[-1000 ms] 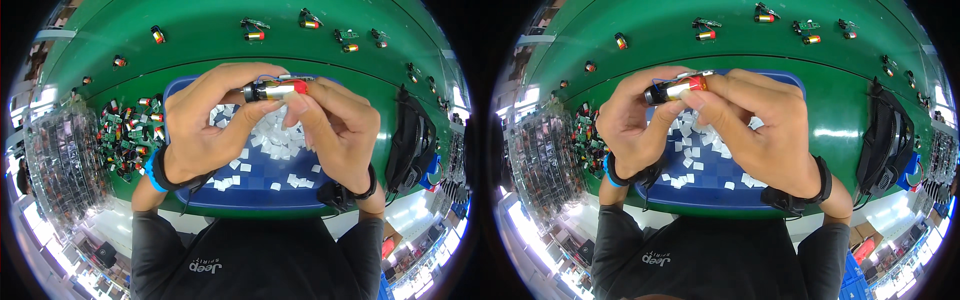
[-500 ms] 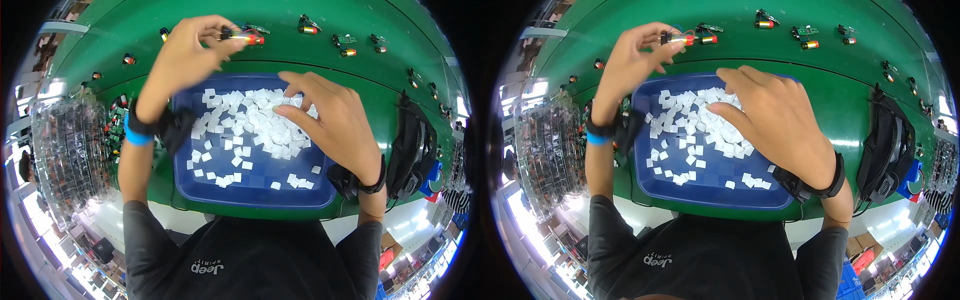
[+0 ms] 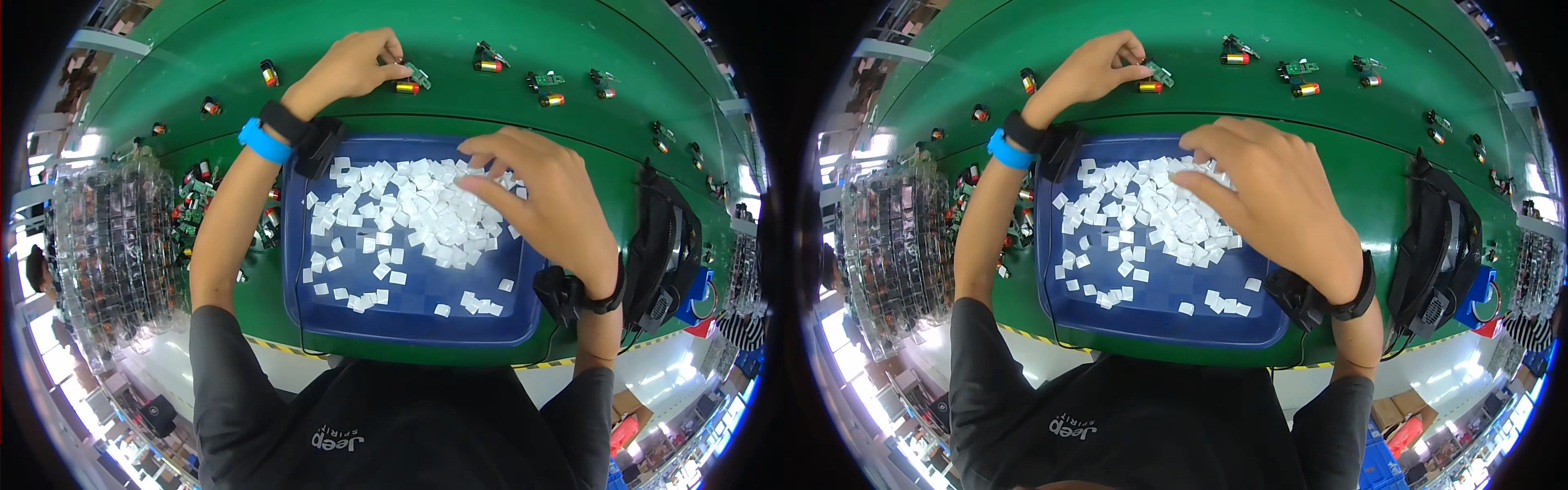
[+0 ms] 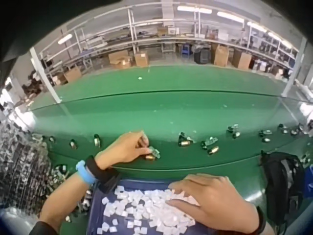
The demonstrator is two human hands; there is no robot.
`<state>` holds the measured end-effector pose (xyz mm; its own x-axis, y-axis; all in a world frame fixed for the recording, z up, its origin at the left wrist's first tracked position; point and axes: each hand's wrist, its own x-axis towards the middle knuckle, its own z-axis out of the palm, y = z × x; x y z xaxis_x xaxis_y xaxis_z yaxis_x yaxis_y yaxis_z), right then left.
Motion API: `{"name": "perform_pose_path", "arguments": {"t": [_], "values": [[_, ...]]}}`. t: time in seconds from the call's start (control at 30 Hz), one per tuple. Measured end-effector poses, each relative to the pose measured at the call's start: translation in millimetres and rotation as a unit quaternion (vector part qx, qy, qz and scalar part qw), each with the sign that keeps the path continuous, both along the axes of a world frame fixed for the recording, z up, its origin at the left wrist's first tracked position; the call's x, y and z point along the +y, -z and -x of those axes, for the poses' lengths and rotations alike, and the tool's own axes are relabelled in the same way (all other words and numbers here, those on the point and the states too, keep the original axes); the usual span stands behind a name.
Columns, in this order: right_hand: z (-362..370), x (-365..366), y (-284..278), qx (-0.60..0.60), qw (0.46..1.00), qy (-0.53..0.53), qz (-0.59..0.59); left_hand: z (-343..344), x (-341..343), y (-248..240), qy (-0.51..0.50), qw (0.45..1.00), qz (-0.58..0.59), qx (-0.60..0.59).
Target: Assembling small components by attaching white pieces to cylindrical units at a factory workstation.
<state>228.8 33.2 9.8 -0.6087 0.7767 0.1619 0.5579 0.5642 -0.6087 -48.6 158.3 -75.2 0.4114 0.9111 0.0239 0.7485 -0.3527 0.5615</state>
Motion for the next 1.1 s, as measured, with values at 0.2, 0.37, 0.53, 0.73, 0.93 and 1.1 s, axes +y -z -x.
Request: {"name": "perform_pose_path", "arguments": {"t": [0.2, 0.37, 0.53, 0.73, 0.93, 1.1], "values": [[10, 10, 13, 0.121, 0.985, 0.124, 0.025, -24, -66, -63, 0.000, 0.980, -0.010, -0.200], [13, 4, 4, 0.213, 0.959, 0.113, 0.149, -41, -116, -89, -0.016, 0.958, 0.039, -0.285], [14, -4, -10, 0.269, 0.920, 0.091, 0.271, -44, -130, -97, -0.035, 0.937, 0.069, -0.341], [12, -7, -15, 0.295, 0.897, 0.068, 0.321, -40, -137, -103, -0.004, 0.939, 0.082, -0.334], [16, -9, -12, 0.288, 0.934, 0.089, 0.194, -37, -138, -103, -0.006, 0.913, 0.124, -0.389], [7, 0, -5, 0.152, 0.966, -0.037, -0.204, -36, -138, -103, 0.002, 0.901, 0.148, -0.407]]}}
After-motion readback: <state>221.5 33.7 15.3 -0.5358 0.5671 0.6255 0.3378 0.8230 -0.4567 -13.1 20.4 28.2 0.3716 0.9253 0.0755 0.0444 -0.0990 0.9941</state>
